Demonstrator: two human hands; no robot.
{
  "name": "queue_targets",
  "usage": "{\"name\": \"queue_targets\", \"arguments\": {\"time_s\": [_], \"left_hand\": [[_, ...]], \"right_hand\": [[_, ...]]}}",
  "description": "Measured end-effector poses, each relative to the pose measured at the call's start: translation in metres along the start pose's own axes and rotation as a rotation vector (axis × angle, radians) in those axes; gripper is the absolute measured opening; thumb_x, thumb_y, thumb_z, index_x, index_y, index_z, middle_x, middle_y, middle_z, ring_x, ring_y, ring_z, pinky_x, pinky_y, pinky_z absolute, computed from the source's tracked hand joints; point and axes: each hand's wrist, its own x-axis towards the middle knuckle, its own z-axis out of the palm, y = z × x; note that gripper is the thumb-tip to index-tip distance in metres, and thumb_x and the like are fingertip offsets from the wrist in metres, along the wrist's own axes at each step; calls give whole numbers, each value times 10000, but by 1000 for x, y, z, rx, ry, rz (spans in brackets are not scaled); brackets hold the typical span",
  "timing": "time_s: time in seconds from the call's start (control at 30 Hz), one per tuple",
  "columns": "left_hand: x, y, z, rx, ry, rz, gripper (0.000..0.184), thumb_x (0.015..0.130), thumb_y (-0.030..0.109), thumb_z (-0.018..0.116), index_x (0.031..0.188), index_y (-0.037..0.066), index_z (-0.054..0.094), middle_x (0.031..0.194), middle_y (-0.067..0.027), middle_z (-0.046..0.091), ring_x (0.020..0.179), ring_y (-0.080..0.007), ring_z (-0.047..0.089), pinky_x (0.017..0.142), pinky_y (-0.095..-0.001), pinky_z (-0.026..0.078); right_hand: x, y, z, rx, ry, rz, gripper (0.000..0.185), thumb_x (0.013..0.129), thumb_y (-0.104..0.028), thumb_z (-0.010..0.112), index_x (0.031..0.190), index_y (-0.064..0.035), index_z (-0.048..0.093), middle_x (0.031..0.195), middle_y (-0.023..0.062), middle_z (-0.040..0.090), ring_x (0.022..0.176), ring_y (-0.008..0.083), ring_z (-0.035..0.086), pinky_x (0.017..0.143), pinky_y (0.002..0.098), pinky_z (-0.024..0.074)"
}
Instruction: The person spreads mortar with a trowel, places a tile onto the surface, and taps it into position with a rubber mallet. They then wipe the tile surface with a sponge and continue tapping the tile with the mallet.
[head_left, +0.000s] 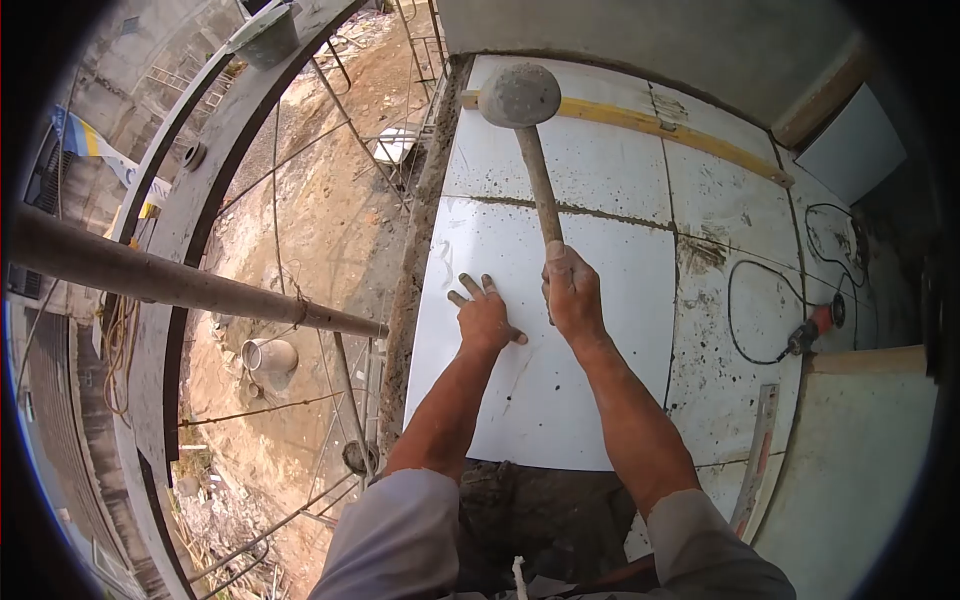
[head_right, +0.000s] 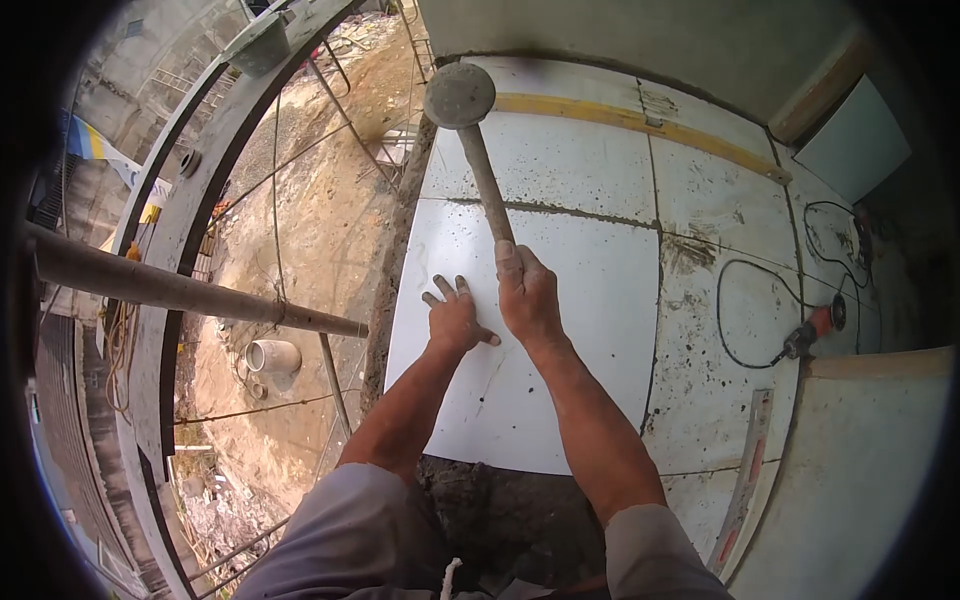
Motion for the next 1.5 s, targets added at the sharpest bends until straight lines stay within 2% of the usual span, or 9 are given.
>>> {"name": "queue_targets", "arguments": {"time_s": [0.13,0.23,0.47,0.6,0.73,1.0,1.13,1.33,1.5], "left_hand": [[-2,-2,-2,9,-41,-38,1299,464,373,918,1451,-40,181,1469,-360,130,1294,-598,226,962,-452,469],[-2,0,-1,5,-23,-23,1299,465,374,918,1449,-44,180,1468,-360,133,1295,-596,228,955,-442,475],[3,-2,-4,-6,8,10,1291,468,397,906,1430,-76,186,1436,-393,172,1259,-639,227,959,-472,458],[1,-8,9,6,19,55,1252,478,393,902,1418,-74,219,1442,-376,188,1276,-633,199,994,-487,425],[5,-10,14,31,29,43,1228,482,400,898,1418,-52,245,1443,-368,202,1291,-615,196,1010,-497,407],[3,-10,12,40,10,53,1296,455,367,919,1443,-48,190,1453,-375,157,1276,-608,250,943,-456,479],[-3,-1,1,14,-7,16,1272,478,407,901,1432,-65,205,1432,-401,177,1284,-605,232,1026,-465,397],[2,-1,-1,32,-10,18,1322,456,418,906,1439,-73,171,1439,-397,157,1275,-615,239,987,-467,439],[-1,-4,-2,23,-26,-17,1320,456,413,911,1444,-57,173,1452,-381,141,1275,-613,240,965,-457,466]], "right_hand": [[12,16,18,248,19,-173,425,984,-379,411,785,-16,508,601,154,569,479,371,514,490,425,430],[14,107,39,-487,-76,-16,544,974,-457,356,886,22,597,766,271,641,746,468,629,669,509,494],[46,-18,37,-67,-97,-82,570,970,-471,367,874,39,603,836,272,639,808,438,629,735,498,479],[41,21,51,-52,-49,-176,563,971,-465,351,921,35,603,837,270,643,826,421,641,736,495,484],[54,90,72,-589,-275,152,638,965,-514,317,958,57,602,896,311,630,893,464,622,775,496,502],[44,32,59,-3,28,-262,490,989,-418,351,767,-11,510,570,149,534,535,342,527,555,432,435],[39,117,62,-637,-170,-5,495,981,-414,366,881,14,595,717,240,627,707,407,617,638,446,474],[20,14,20,-203,-127,-73,542,972,-460,374,830,16,592,684,268,609,688,420,633,617,468,491],[-39,111,-7,-180,193,-128,525,980,-437,382,703,-13,523,594,193,551,542,388,555,531,446,445]]}}
